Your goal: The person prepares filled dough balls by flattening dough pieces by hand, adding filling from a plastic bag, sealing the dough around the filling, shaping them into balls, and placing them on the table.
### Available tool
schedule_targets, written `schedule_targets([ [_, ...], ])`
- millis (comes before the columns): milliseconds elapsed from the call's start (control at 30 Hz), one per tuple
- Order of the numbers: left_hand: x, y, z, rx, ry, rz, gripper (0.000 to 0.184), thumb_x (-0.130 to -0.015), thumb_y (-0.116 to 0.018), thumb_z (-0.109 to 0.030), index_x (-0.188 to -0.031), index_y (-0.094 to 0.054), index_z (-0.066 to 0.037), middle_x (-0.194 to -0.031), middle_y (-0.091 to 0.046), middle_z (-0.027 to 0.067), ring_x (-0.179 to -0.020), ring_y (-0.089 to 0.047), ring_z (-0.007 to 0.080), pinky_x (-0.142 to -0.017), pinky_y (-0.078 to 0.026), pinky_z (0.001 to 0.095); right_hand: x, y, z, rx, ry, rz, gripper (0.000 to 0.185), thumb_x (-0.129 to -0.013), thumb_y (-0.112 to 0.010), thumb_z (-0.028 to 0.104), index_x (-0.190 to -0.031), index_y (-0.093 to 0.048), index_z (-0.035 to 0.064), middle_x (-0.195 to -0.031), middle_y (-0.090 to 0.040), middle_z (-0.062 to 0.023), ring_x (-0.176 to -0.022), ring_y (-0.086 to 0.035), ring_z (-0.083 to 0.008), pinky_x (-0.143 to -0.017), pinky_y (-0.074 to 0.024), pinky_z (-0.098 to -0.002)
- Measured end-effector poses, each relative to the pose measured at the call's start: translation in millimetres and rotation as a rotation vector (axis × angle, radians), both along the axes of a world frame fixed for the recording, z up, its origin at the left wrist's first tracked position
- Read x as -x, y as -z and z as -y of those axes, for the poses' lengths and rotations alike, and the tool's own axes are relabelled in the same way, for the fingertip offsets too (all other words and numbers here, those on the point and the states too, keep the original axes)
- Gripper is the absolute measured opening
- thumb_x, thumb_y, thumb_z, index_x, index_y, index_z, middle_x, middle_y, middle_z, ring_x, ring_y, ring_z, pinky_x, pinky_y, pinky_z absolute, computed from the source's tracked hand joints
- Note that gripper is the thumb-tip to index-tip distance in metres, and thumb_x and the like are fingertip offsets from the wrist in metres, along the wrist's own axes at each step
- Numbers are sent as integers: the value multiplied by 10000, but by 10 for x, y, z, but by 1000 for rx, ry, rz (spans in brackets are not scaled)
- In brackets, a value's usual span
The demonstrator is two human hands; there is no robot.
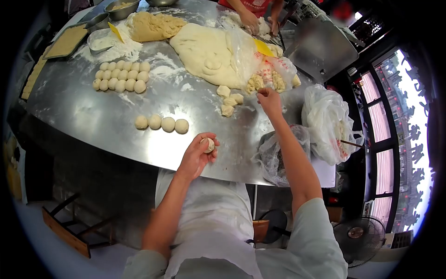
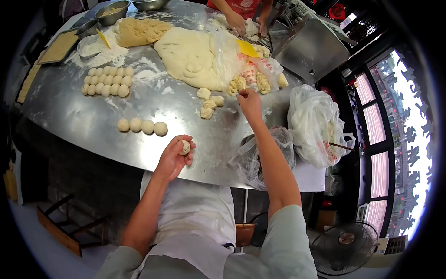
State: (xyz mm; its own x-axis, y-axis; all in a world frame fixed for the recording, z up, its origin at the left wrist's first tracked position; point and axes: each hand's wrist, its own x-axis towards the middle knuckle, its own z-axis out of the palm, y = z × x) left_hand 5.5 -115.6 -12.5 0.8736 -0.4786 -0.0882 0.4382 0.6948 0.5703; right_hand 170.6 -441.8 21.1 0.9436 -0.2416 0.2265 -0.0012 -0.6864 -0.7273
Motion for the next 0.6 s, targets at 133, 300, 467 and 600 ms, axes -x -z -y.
schedule_targets([
  [133, -19, 24, -7, 23, 52, -56, 354, -1085, -526, -285, -1345, -538, -45, -1142, -647, 107, -885, -626, 176, -704, -520, 312, -217, 94, -13, -78, 65, -53, 276, -872, -731, 229, -899, -750, -45, -709, -712, -153, -632, -690, -222, -629, -535, -372],
  [300, -25, 134, -7, 93, 61, -124, 373, -1079, -526, -290, -1368, -535, -54, -1159, -644, 114, -911, -634, 198, -745, -546, 366, -403, 295, -116, 170, 149, 9, 408, -858, -722, 375, -819, -730, -32, -749, -702, -233, -686, -690, -369, -670, -537, -452],
  [467, -60, 91, -19, 120, 76, -143, 378, -1081, -528, -303, -1354, -537, -41, -1160, -649, 124, -926, -641, 221, -770, -555, 373, -342, 270, -316, 174, 160, 13, 321, -815, -766, 295, -788, -642, 1, -686, -656, -155, -661, -648, -305, -656, -511, -434],
  [600, -41, 78, -35, 151, 87, -143, 350, -1095, -503, -273, -1356, -530, -41, -1163, -645, 121, -949, -627, 220, -805, -552, 387, -245, 190, -433, 235, 92, 74, 207, -828, -742, 220, -884, -657, 40, -850, -682, -177, -812, -668, -387, -714, -529, -478],
])
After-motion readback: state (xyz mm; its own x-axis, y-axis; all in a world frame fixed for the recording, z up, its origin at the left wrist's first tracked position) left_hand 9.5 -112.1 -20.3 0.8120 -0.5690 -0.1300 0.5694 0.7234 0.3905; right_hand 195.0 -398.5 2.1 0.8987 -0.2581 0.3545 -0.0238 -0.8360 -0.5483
